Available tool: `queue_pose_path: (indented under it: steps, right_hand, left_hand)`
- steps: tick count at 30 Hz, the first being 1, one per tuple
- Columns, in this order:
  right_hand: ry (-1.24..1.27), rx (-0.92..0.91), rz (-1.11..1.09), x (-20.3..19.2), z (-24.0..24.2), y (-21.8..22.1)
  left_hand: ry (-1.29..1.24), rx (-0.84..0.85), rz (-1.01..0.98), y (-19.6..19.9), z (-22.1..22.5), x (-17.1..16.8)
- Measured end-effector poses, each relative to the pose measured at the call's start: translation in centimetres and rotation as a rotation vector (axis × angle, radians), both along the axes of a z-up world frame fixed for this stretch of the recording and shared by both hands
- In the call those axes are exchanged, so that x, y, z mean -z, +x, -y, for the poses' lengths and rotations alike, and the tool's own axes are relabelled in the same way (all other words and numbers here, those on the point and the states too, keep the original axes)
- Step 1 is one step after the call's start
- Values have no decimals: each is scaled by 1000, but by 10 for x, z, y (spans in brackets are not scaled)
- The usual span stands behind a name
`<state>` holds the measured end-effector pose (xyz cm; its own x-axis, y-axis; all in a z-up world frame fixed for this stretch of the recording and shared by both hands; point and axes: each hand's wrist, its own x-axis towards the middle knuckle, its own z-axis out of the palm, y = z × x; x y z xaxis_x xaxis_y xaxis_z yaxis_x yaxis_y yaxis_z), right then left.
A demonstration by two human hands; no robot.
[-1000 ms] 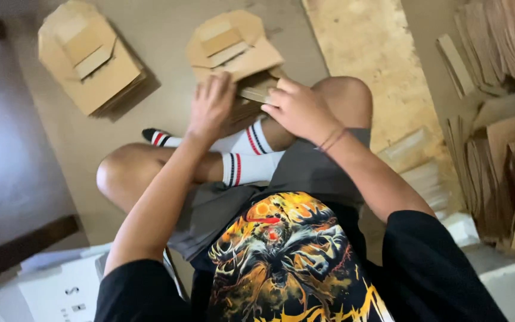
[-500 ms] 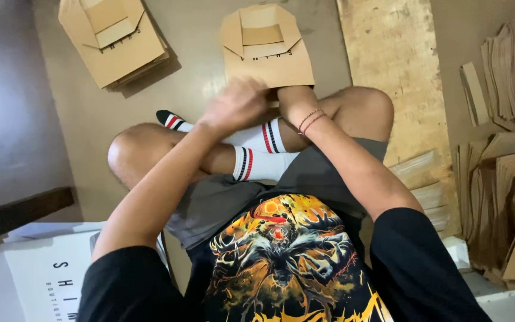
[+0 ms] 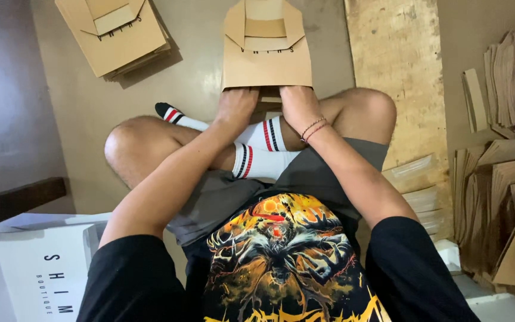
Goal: The person, while sitting on the floor, takes cardboard pieces and folds them to form a base and structure for packaging, using a wooden board as a surface for some of the work.
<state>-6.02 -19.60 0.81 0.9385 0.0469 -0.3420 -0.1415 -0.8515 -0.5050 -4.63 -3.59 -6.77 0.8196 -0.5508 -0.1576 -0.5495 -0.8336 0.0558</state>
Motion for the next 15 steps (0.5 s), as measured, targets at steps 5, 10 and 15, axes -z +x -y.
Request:
queue_pose_path:
  steps: [5,10,15]
  right_hand:
    - [-127,-1,-111,-2,1,-3]
    - [-129,-126,-8,22,10,-4]
    - [-244,-332,198,32,21,-9]
  left_hand:
    - [-76,-60,-224,4,0,-5]
    - [-148,-149,-260,5,-1,-9]
    - [-158,-174,-304,4,-7,-16]
